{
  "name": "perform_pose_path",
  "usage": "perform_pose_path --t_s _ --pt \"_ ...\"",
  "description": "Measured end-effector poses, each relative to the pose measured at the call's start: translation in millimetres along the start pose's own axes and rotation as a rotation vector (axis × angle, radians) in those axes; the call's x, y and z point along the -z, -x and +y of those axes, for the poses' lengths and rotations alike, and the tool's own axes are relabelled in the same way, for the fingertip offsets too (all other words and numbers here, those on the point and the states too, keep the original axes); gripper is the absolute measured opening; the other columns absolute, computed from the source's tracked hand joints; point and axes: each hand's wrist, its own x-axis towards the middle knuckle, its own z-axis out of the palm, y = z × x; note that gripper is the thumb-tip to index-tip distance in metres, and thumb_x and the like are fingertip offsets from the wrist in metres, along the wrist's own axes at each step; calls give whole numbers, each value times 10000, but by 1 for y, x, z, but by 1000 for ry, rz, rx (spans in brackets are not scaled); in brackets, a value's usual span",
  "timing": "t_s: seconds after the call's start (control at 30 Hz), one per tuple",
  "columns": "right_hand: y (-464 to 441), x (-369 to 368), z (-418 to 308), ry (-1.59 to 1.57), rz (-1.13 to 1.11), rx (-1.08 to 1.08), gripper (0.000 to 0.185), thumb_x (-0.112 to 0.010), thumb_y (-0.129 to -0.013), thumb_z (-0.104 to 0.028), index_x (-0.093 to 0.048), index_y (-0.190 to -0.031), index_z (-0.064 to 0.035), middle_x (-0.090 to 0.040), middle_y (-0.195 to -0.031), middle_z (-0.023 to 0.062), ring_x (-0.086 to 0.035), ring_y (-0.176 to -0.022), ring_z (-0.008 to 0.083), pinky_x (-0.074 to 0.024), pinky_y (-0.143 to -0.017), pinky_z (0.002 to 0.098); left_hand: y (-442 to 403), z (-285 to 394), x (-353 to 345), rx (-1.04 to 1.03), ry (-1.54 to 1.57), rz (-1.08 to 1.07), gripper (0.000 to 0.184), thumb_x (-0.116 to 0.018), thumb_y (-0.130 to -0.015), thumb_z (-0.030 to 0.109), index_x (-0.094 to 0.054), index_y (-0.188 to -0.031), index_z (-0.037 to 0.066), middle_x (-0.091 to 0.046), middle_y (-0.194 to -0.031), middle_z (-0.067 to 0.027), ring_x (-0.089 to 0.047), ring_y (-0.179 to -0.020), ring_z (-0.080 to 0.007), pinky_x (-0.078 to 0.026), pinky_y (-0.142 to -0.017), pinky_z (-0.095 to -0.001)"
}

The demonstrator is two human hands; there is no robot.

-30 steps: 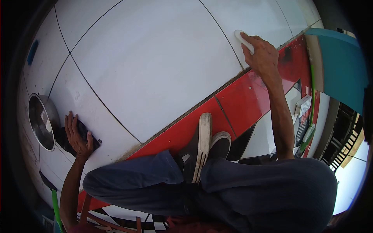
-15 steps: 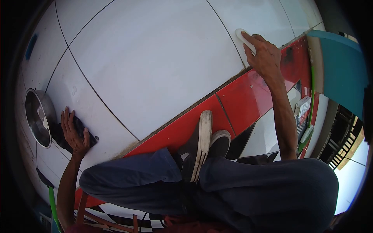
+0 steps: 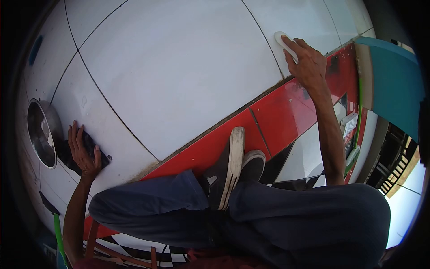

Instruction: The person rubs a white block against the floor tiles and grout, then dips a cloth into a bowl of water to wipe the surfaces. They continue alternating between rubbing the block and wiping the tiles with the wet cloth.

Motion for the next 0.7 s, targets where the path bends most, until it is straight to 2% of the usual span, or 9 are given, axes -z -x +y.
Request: perform_pose_path --t_s 0.07,0.17,0.27,0.4,0.5,0.53,0.67,0.7 --pt "-3 -8 14 17 26 -38 369 -705 -896 -215 -697 -1265 -237 -722 -1116 83 -717 -875 274 -586 -736 372 -1 0 0 -10 6 7 673 -548 -843 248 -445 -1441 -44 -408 -1537 -260 -335 -1440 -488 -287 -1175 -592" --pt "3 4 -5 3 -27 44 370 -705 -897 -210 -699 -1267 -234 -722 -1117 84 -717 -868 272 -582 -726 374 -1 1 0 4 -3 1 674 -551 -839 243 -445 -1439 -44 -408 -1535 -263 -336 -1439 -490 -285 -1175 -594" --pt "-5 -2 8 42 -17 -24 372 -700 -903 -220 -694 -1275 -245 -722 -1121 75 -718 -868 271 -578 -725 376 0 1 0 5 8 6 671 -551 -840 239 -444 -1439 -44 -407 -1535 -265 -338 -1437 -492 -284 -1174 -596" --pt "0 3 1 13 -11 40 369 -692 -914 -224 -689 -1282 -255 -721 -1127 62 -720 -873 268 -576 -727 367 -1 1 1 7 1 3 670 -552 -842 239 -443 -1439 -43 -407 -1535 -264 -336 -1437 -494 -286 -1172 -597" --pt "-2 -1 6 -4 -29 -42 370 -692 -914 -223 -688 -1282 -252 -714 -1148 70 -718 -881 284 -580 -747 383 0 2 0 10 4 6 670 -555 -845 244 -444 -1439 -43 -407 -1535 -264 -337 -1437 -494 -288 -1172 -594" --pt "-7 -10 14 -60 31 -50 367 -689 -917 -240 -685 -1284 -260 -713 -1154 72 -713 -880 300 -581 -760 395 0 2 1 11 3 3 670 -556 -845 246 -444 -1439 -43 -407 -1535 -265 -337 -1437 -495 -288 -1172 -593" --pt "3 2 -5 -41 -33 70 365 -703 -904 -218 -694 -1269 -231 -720 -1116 87 -712 -828 300 -585 -743 388 0 1 0 12 -16 4 670 -556 -850 252 -443 -1439 -44 -408 -1533 -267 -337 -1437 -494 -289 -1172 -589" --pt "0 1 -3 -33 -37 11 367 -705 -903 -219 -694 -1270 -232 -719 -1117 89 -713 -827 300 -585 -743 391 -1 0 0 7 -12 11 671 -557 -849 252 -442 -1440 -44 -408 -1534 -266 -336 -1438 -493 -289 -1172 -589"
